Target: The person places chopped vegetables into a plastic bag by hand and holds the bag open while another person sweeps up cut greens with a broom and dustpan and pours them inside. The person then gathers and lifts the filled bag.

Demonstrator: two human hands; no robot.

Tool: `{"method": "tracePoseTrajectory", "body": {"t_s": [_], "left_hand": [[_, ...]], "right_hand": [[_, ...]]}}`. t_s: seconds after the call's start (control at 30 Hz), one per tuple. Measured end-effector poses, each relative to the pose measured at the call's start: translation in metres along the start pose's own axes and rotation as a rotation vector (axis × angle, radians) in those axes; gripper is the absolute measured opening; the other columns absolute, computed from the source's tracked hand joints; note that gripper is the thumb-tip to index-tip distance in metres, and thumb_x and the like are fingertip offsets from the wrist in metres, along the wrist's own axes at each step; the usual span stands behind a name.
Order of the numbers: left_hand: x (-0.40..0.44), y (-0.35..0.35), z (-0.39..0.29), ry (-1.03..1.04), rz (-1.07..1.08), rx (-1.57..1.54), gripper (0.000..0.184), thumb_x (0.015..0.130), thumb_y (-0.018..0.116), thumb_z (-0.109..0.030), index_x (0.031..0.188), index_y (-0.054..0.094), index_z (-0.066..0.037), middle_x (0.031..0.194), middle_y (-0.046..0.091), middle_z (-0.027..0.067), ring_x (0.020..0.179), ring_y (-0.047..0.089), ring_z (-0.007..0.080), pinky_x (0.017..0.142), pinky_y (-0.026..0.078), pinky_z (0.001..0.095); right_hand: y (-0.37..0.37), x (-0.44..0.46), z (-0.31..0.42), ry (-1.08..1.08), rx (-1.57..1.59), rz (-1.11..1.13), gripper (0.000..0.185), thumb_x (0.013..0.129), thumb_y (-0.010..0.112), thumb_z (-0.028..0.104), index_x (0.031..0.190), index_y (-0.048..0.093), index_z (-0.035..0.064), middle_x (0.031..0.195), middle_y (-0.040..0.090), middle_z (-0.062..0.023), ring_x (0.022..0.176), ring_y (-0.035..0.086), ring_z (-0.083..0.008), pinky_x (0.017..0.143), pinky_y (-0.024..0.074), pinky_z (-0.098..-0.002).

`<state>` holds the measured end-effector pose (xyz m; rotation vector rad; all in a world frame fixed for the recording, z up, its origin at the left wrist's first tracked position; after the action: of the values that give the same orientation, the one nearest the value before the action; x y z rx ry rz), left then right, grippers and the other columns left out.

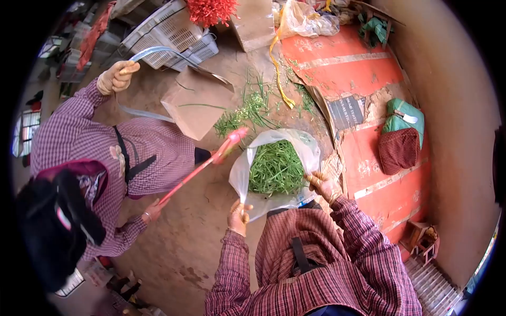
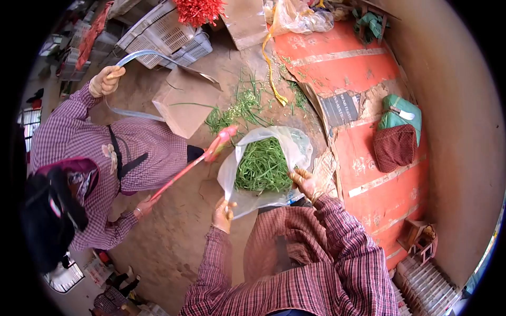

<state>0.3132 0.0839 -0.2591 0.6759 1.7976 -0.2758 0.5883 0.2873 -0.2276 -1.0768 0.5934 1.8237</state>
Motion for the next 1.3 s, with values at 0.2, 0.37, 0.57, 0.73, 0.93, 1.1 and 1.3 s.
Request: {"method": "tracePoseTrajectory", "body": {"t_s": [0.2, 0.37, 0.57, 0.73, 0.93, 1.1, 1.3], "left_hand": [[-0.016, 0.023, 0.022, -0.067, -0.003, 0.388, 0.023, 0.089, 0.056, -0.021, 0.106, 0.059, -0.005, 0.065, 0.058, 0.0026, 0.044, 0.044, 0.0066, 0.039, 0.032, 0.0198], [-0.011, 0.017, -0.006, -0.072, 0.010, 0.454, 0.023, 0.086, 0.061, -0.027, 0.092, 0.059, -0.005, 0.058, 0.051, -0.0015, 0.045, 0.040, 0.0057, 0.040, 0.030, 0.0211], [-0.025, 0.021, -0.038, -0.113, 0.002, 0.435, 0.024, 0.083, 0.063, -0.028, 0.089, 0.060, -0.005, 0.058, 0.051, -0.0009, 0.045, 0.040, 0.0063, 0.041, 0.030, 0.0214], [-0.024, -0.007, 0.019, -0.124, -0.012, 0.401, 0.024, 0.082, 0.063, -0.028, 0.087, 0.060, -0.004, 0.059, 0.052, 0.0006, 0.047, 0.043, 0.0078, 0.042, 0.032, 0.0227], [-0.019, -0.030, 0.053, -0.142, -0.077, 0.399, 0.025, 0.083, 0.061, -0.028, 0.089, 0.060, -0.004, 0.061, 0.054, 0.0007, 0.046, 0.043, 0.0083, 0.042, 0.032, 0.0233], [-0.008, -0.026, 0.064, -0.123, -0.024, 0.423, 0.024, 0.084, 0.060, -0.026, 0.092, 0.061, -0.003, 0.061, 0.055, 0.0011, 0.046, 0.044, 0.0087, 0.042, 0.034, 0.0241], [-0.011, -0.024, 0.061, -0.099, -0.045, 0.479, 0.026, 0.083, 0.061, -0.026, 0.091, 0.061, -0.002, 0.062, 0.057, 0.0027, 0.048, 0.048, 0.0103, 0.044, 0.037, 0.0266]], "right_hand": [[0.011, -0.014, -0.030, -0.113, -0.209, -0.003, 0.029, 0.087, 0.066, 0.024, 0.105, 0.064, 0.0024, 0.087, 0.066, -0.0074, 0.079, 0.059, -0.0111, 0.072, 0.0476, -0.0257], [0.005, -0.019, 0.007, 0.008, -0.448, 0.007, 0.038, 0.087, 0.061, 0.035, 0.110, 0.061, 0.0045, 0.104, 0.067, -0.0126, 0.098, 0.063, -0.0238, 0.086, 0.0461, -0.0340], [0.024, -0.033, 0.050, -0.018, -0.641, 0.033, 0.038, 0.086, 0.064, 0.032, 0.110, 0.062, 0.0034, 0.097, 0.068, -0.0147, 0.090, 0.065, -0.0223, 0.081, 0.0494, -0.0326], [0.028, -0.034, 0.035, -0.015, -0.756, 0.095, 0.040, 0.086, 0.062, 0.033, 0.114, 0.061, 0.0044, 0.100, 0.068, -0.0148, 0.092, 0.065, -0.0243, 0.081, 0.0496, -0.0338], [0.022, -0.026, 0.030, -0.034, -0.806, 0.090, 0.040, 0.085, 0.060, 0.035, 0.112, 0.061, 0.0053, 0.101, 0.066, -0.0196, 0.095, 0.064, -0.0308, 0.083, 0.0491, -0.0375], [0.026, -0.021, 0.030, -0.024, -0.867, 0.107, 0.040, 0.085, 0.059, 0.035, 0.111, 0.060, 0.0036, 0.101, 0.065, -0.0203, 0.096, 0.063, -0.0310, 0.084, 0.0484, -0.0381], [0.030, -0.019, 0.026, 0.011, -0.790, 0.154, 0.038, 0.087, 0.059, 0.032, 0.110, 0.059, 0.0023, 0.100, 0.065, -0.0182, 0.096, 0.063, -0.0290, 0.083, 0.0478, -0.0363]]}}
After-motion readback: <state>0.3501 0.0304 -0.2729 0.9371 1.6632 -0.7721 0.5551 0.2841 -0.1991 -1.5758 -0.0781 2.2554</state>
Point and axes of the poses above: each hand's wrist, its own x-axis towards the middle knuckle, its own y-axis out of the palm, z = x × y, the point moved 10 cm from there along x, towards the middle knuckle
